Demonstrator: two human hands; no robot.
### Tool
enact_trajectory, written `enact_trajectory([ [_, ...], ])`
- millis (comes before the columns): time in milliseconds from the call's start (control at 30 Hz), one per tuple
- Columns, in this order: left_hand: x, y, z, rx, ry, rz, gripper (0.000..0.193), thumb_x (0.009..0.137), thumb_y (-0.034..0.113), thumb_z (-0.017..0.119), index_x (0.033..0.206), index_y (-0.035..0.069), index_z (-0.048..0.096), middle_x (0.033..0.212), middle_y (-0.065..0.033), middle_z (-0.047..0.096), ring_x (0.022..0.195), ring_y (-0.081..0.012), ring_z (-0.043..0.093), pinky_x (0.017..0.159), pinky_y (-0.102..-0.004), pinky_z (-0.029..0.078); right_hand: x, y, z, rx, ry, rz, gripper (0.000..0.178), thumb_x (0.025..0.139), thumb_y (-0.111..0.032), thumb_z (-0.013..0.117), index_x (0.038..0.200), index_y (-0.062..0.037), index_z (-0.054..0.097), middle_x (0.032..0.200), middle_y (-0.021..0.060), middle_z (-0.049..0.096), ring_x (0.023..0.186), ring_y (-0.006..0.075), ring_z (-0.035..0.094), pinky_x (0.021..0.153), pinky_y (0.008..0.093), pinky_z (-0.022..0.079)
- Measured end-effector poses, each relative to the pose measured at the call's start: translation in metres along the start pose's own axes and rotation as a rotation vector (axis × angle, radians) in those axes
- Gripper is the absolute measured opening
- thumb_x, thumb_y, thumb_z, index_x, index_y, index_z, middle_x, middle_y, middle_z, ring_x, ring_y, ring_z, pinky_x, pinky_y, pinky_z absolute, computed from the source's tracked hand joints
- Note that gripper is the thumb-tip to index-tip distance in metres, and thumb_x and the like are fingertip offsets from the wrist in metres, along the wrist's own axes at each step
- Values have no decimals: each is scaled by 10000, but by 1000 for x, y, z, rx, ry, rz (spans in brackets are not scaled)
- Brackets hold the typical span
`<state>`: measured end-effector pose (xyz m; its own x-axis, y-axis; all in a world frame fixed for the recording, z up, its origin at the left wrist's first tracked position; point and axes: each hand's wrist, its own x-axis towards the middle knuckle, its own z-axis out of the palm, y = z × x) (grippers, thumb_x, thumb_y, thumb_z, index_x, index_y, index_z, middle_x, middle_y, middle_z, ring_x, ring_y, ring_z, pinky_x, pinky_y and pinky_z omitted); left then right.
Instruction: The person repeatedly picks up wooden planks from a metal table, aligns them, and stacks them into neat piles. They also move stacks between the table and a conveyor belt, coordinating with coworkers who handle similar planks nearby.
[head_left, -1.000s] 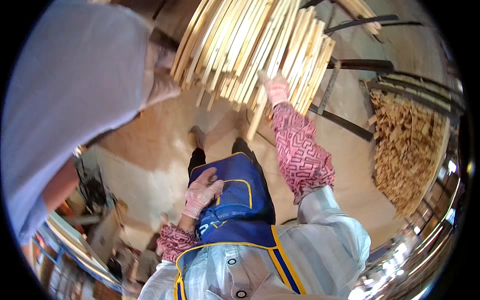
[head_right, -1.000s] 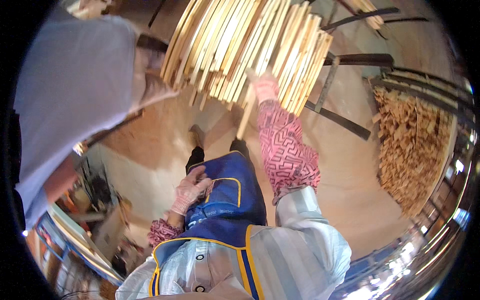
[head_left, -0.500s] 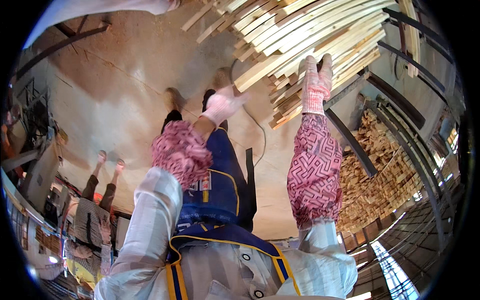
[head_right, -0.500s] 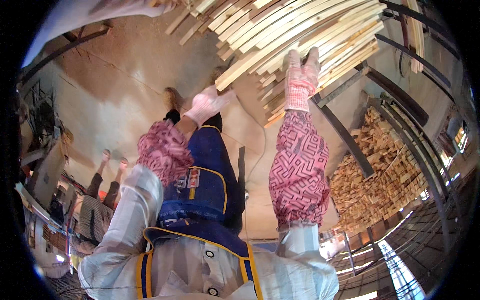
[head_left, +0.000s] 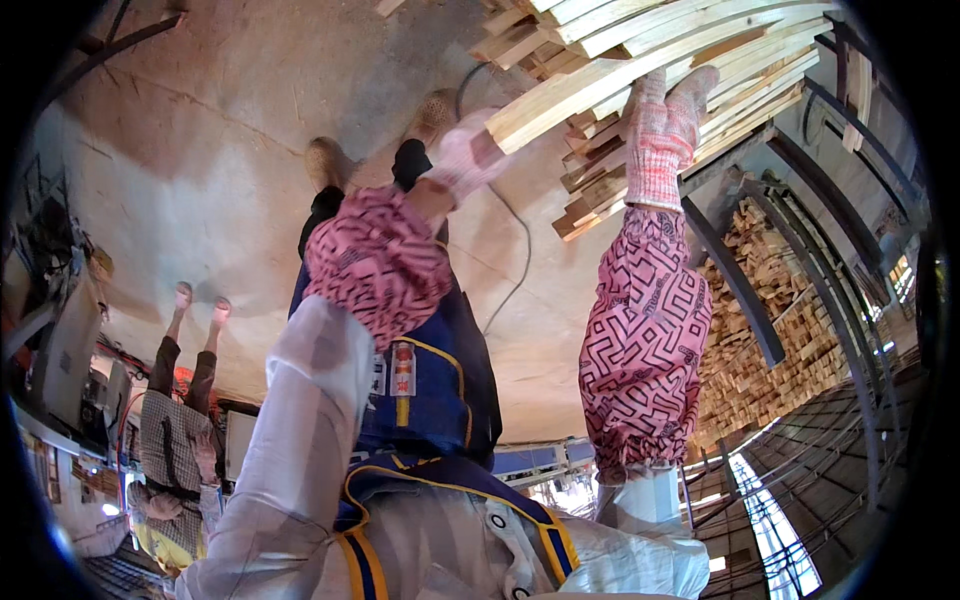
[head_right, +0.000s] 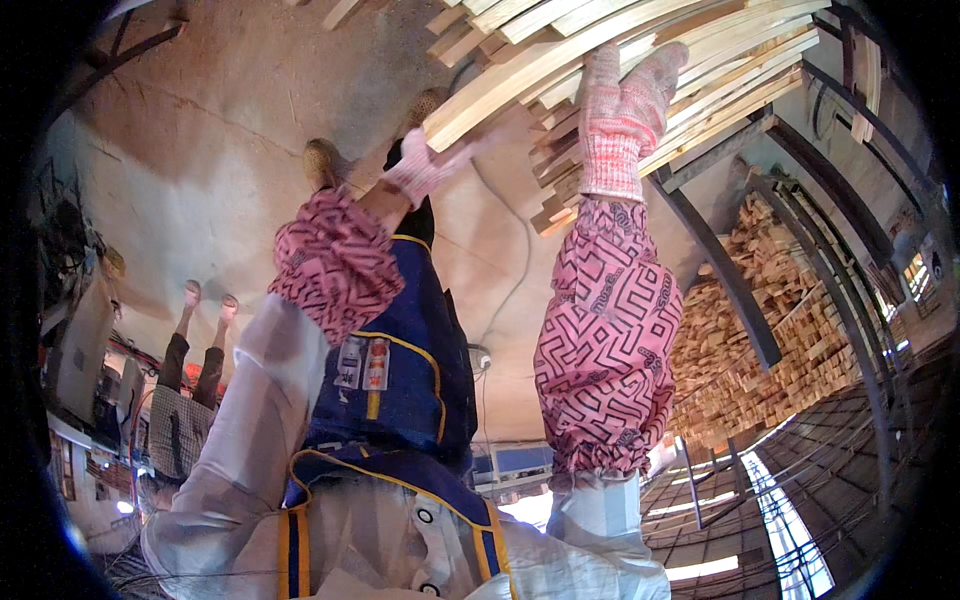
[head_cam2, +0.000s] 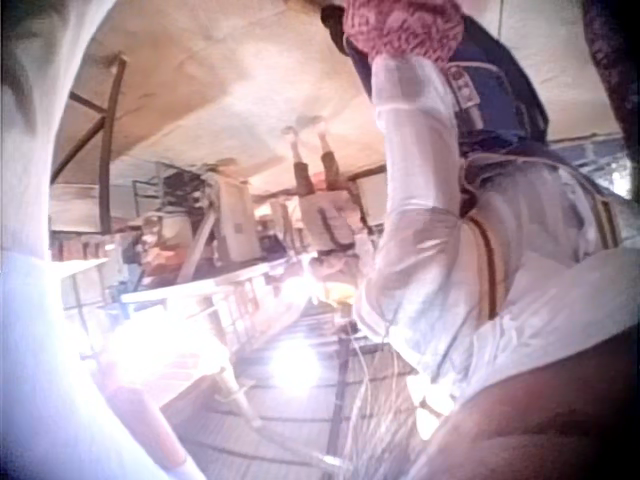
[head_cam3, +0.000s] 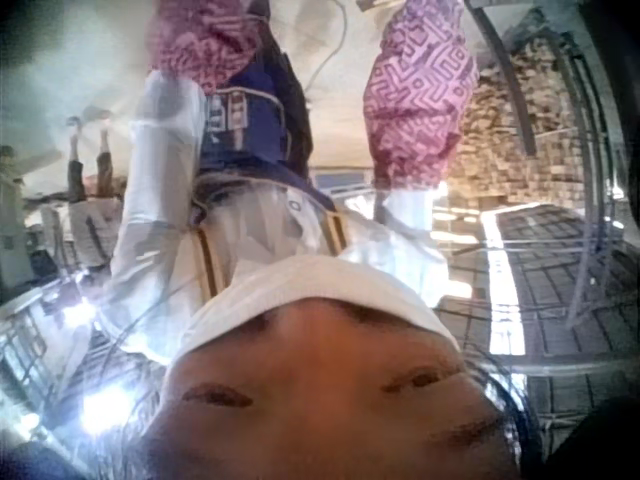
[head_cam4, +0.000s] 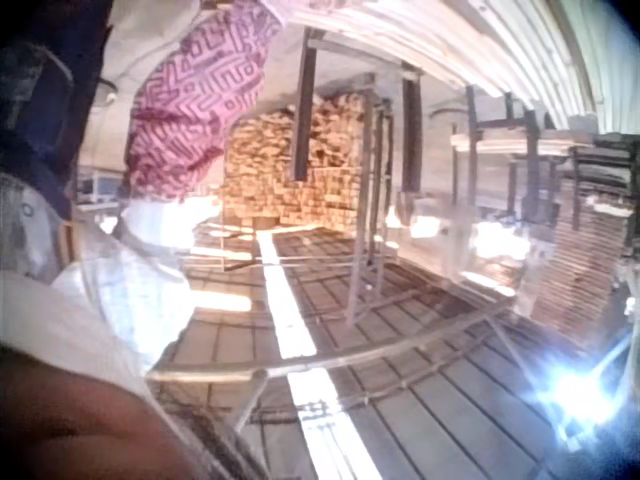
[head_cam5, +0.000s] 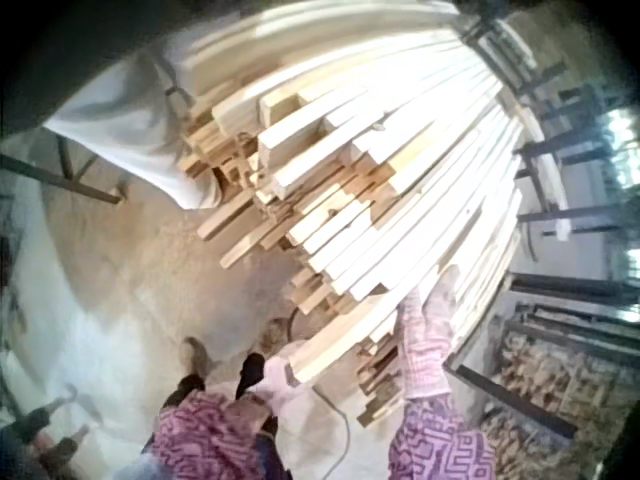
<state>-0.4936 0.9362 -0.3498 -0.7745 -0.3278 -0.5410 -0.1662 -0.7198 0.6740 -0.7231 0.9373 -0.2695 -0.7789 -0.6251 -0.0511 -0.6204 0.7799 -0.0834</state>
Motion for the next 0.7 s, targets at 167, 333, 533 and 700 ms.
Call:
enact_trajectory([
  [167, -50, 42, -32, 999, -53, -208, 634, 858, 476, 618, 1321, 63, 491, 1223, -175, 595, 1115, -304, 594, 917, -342, 485, 4, 5, 0, 9, -35, 41, 783, 948, -445, 504, 1471, 37, 176, 1304, 346, 489, 1173, 452, 526, 962, 459, 435],
  [333, -9, 43, -13, 998, -86, -219, 620, 830, 440, 612, 1312, 70, 490, 1184, -204, 592, 1125, -308, 577, 897, -391, 481, 6, 16, 7, 95, -27, 12, 763, 976, -419, 470, 1489, 43, 146, 1374, 331, 434, 1199, 421, 522, 989, 421, 418],
  [533, -5, -6, -10, 848, -84, -207, 449, 809, 310, 582, 1184, 67, 549, 1009, -205, 645, 976, -358, 639, 806, -447, 503, 14, 15, 0, 63, -99, 104, 746, 984, -396, 468, 1490, 42, 139, 1371, 293, 457, 1139, 356, 563, 962, 392, 432],
  [700, -119, -17, -67, 886, 47, -424, 365, 823, 326, 565, 1120, 115, 553, 1014, -198, 644, 989, -379, 622, 813, -453, 504, 14, 7, -2, 142, -139, 218, 691, 990, -328, 460, 1482, 44, 148, 1387, 295, 433, 1206, 354, 500, 1003, 375, 390],
])
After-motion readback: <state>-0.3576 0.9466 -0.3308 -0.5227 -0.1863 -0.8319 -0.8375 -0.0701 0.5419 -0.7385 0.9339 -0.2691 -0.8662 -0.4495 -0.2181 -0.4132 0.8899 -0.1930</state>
